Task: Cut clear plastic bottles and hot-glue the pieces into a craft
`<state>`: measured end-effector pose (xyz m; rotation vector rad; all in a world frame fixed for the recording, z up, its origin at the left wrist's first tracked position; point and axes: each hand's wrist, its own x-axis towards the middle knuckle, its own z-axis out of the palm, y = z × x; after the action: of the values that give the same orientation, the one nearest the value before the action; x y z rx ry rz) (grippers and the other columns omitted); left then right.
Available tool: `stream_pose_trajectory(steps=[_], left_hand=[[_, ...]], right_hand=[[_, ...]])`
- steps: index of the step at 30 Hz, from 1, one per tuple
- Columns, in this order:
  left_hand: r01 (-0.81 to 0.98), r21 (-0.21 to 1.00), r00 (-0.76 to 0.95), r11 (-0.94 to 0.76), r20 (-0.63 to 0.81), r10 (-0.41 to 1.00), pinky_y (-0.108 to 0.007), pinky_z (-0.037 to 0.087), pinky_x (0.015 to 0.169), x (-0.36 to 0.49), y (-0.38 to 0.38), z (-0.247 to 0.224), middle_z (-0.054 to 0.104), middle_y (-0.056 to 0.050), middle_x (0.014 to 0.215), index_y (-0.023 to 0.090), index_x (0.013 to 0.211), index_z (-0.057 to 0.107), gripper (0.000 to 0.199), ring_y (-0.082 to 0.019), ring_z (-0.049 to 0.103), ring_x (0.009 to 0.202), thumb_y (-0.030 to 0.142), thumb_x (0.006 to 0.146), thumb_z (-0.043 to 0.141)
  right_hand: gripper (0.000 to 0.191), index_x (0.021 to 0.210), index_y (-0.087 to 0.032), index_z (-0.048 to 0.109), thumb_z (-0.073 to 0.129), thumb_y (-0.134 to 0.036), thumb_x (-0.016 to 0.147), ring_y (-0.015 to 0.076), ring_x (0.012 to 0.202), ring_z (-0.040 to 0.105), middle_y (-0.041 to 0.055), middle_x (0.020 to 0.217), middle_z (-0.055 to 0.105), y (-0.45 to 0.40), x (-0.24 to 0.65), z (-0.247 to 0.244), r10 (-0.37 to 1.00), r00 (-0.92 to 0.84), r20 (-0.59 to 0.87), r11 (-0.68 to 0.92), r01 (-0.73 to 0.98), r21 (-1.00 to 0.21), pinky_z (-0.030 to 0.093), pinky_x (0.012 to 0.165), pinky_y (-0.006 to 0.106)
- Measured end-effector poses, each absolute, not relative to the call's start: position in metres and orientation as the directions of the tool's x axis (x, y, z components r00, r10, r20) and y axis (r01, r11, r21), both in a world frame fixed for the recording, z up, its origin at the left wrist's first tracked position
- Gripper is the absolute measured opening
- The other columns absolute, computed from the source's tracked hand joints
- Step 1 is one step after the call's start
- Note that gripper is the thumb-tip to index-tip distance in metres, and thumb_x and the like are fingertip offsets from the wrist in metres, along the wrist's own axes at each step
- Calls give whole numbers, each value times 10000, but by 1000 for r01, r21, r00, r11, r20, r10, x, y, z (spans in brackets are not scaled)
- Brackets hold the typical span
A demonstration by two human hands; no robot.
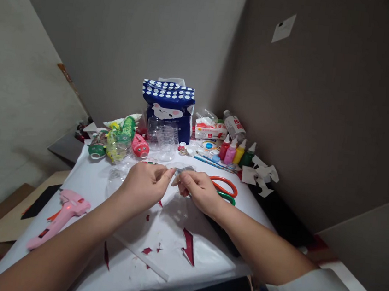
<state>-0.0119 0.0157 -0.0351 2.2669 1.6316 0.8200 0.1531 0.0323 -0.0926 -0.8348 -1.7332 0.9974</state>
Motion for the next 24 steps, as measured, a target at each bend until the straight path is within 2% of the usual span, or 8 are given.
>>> stream_pose_trajectory(steps=[3, 7, 10, 14, 18, 20, 24], left_hand=[[758, 536, 238, -372, 304, 923, -269, 239, 508, -10, 18, -36, 344, 37, 459, 190, 486, 383, 464, -108, 365, 487, 491, 834, 434], [659, 649, 262, -380, 276, 925, -261, 302, 514, -14, 25, -35, 396, 36, 450, 184, 520, 495, 490, -114, 404, 478, 541, 848, 424], [655, 648, 251, -390, 300, 920, -257, 314, 511, -17, 26, -33, 407, 33, 420, 181, 500, 506, 504, -110, 411, 452, 517, 865, 415], [710, 547, 248, -444, 396, 884, -254, 249, 464, -16, 20, -33, 353, 39, 405, 177, 445, 455, 501, -92, 356, 417, 444, 868, 432], [750, 390, 287, -534, 535, 794, -247, 207, 452, -14, 17, -37, 306, 45, 391, 175, 422, 346, 469, -74, 317, 390, 335, 855, 432], [771, 300, 309, -562, 596, 741, -249, 200, 453, -14, 16, -39, 307, 44, 378, 174, 418, 330, 453, -71, 308, 373, 291, 845, 429], [810, 131, 362, -572, 657, 661, -259, 227, 486, -14, 13, -40, 367, 27, 380, 179, 422, 371, 429, -90, 355, 391, 259, 840, 425]], right_hand=[[482, 659, -176, 633, 395, -490, 937, 110, 474, 480, -25, 498, 495, 33, 152, -96, 887, -243, 393, 429, 112, -897, 389, 518, 239], [467, 635, -182, 640, 425, -457, 946, 111, 458, 464, -34, 460, 470, 38, 152, -100, 907, -148, 395, 414, 136, -900, 371, 516, 245], [460, 642, -181, 653, 438, -448, 948, 112, 463, 468, -33, 463, 475, 43, 154, -102, 914, -124, 387, 402, 138, -905, 366, 515, 246], [419, 699, -173, 689, 463, -434, 938, 115, 503, 499, -24, 510, 515, 45, 154, -101, 904, -167, 394, 414, 111, -903, 391, 539, 246], [325, 919, -166, 715, 508, -416, 909, 117, 573, 532, -11, 632, 581, 41, 154, -96, 888, -175, 426, 440, 48, -897, 431, 575, 243], [342, 987, -165, 701, 511, -435, 901, 118, 583, 544, -4, 674, 603, 39, 155, -93, 875, -181, 449, 458, 14, -889, 453, 581, 247], [430, 900, -158, 709, 422, -475, 948, 126, 560, 555, 12, 638, 611, 35, 158, -90, 849, -162, 503, 512, 21, -858, 466, 575, 261]])
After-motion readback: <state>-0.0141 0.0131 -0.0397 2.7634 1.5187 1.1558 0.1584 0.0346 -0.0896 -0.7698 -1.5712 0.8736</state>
